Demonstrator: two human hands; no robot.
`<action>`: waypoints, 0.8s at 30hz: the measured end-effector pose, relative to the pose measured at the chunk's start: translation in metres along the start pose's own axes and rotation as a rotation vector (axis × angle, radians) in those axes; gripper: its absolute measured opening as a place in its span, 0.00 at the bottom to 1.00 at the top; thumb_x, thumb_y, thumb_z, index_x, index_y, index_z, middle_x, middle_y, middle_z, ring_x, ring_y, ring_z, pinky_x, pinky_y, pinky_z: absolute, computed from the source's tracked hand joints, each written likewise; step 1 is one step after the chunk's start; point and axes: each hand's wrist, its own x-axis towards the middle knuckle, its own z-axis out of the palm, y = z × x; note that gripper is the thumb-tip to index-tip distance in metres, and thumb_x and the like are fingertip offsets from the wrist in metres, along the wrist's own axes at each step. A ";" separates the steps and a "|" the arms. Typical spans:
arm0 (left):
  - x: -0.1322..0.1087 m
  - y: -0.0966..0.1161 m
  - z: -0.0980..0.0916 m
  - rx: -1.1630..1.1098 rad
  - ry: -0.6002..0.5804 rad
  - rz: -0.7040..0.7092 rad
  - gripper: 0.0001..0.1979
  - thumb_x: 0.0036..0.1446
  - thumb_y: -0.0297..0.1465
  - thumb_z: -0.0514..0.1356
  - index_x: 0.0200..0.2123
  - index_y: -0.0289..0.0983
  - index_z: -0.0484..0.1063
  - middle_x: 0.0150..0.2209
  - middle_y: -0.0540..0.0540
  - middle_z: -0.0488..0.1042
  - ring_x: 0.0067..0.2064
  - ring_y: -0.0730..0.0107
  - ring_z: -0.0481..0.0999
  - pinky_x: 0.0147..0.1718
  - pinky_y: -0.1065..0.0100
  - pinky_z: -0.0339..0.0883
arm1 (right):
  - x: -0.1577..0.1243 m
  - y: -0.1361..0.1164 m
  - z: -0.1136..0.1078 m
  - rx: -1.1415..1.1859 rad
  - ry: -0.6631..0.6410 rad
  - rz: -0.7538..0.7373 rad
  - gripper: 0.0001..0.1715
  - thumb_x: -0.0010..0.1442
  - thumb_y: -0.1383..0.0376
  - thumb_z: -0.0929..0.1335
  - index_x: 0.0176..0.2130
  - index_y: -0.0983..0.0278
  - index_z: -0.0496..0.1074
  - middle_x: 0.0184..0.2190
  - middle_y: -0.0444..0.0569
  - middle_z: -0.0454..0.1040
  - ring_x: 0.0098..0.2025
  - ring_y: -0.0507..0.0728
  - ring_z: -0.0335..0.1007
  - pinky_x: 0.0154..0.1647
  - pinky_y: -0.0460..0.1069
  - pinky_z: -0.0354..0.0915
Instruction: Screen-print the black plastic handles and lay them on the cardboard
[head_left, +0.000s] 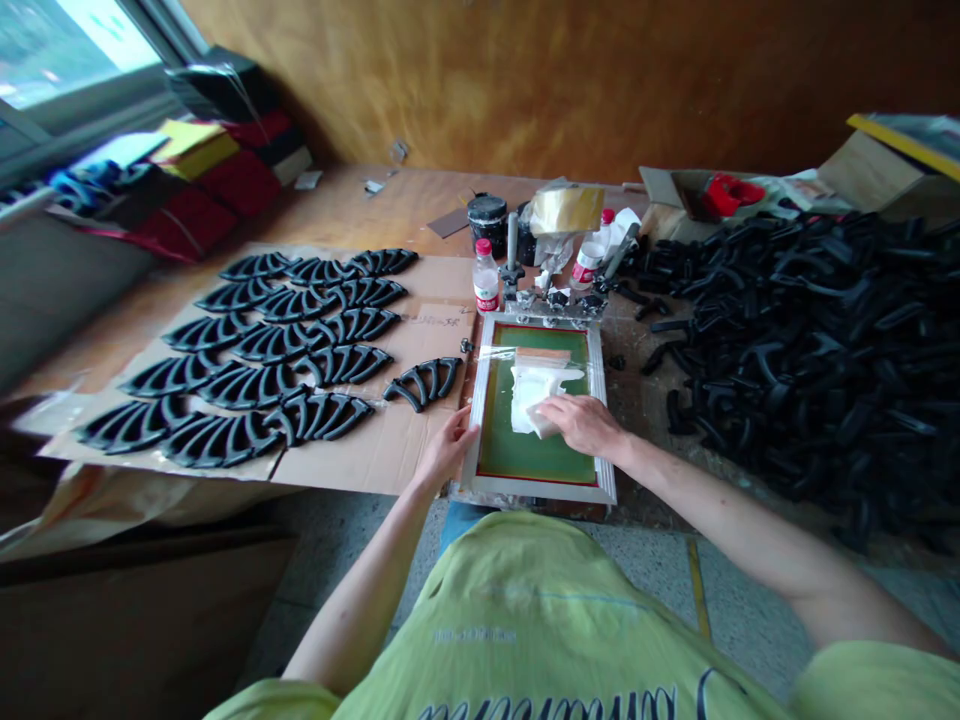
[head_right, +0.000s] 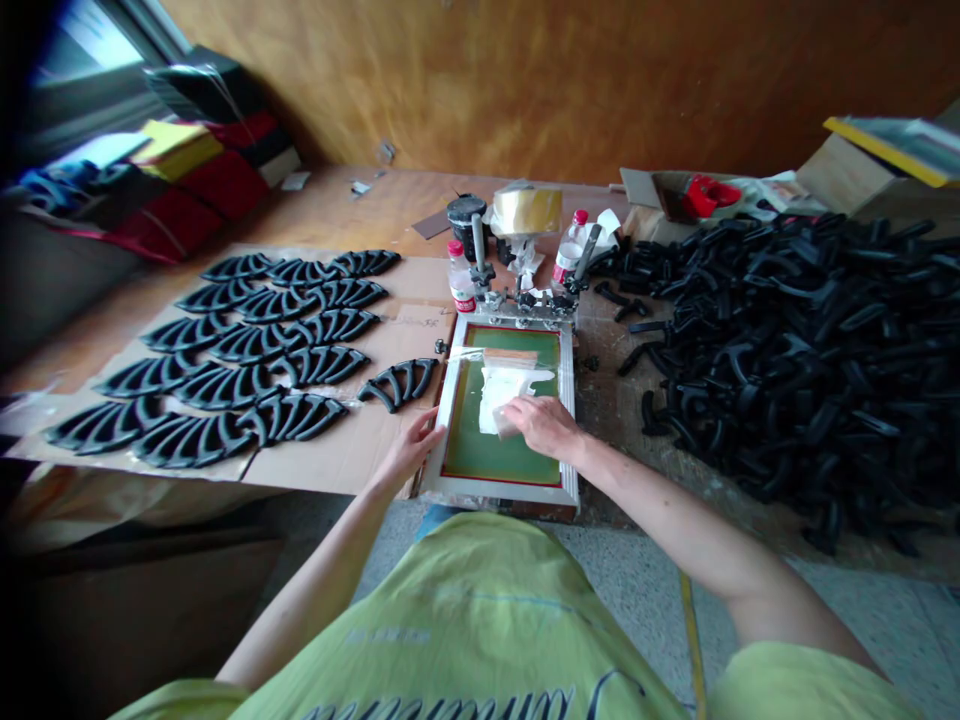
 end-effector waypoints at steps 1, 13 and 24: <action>0.001 -0.002 0.000 -0.016 -0.019 0.008 0.40 0.53 0.52 0.63 0.64 0.37 0.64 0.33 0.47 0.78 0.31 0.68 0.77 0.27 0.71 0.68 | -0.005 0.001 -0.004 0.025 -0.023 -0.034 0.21 0.59 0.76 0.64 0.46 0.59 0.77 0.42 0.47 0.79 0.45 0.55 0.74 0.42 0.47 0.66; -0.006 0.011 0.004 -0.115 -0.027 0.003 0.41 0.50 0.49 0.65 0.62 0.32 0.64 0.31 0.47 0.78 0.27 0.69 0.75 0.23 0.72 0.65 | -0.014 -0.010 0.012 -0.009 0.071 -0.033 0.25 0.57 0.78 0.65 0.50 0.59 0.77 0.50 0.47 0.79 0.46 0.56 0.77 0.43 0.49 0.70; -0.034 0.074 -0.008 -0.108 -0.006 0.086 0.37 0.51 0.51 0.65 0.59 0.35 0.69 0.21 0.55 0.66 0.20 0.78 0.61 0.18 0.75 0.52 | 0.057 0.034 -0.062 0.012 0.436 0.312 0.34 0.60 0.59 0.73 0.64 0.55 0.66 0.43 0.47 0.80 0.41 0.58 0.77 0.45 0.53 0.72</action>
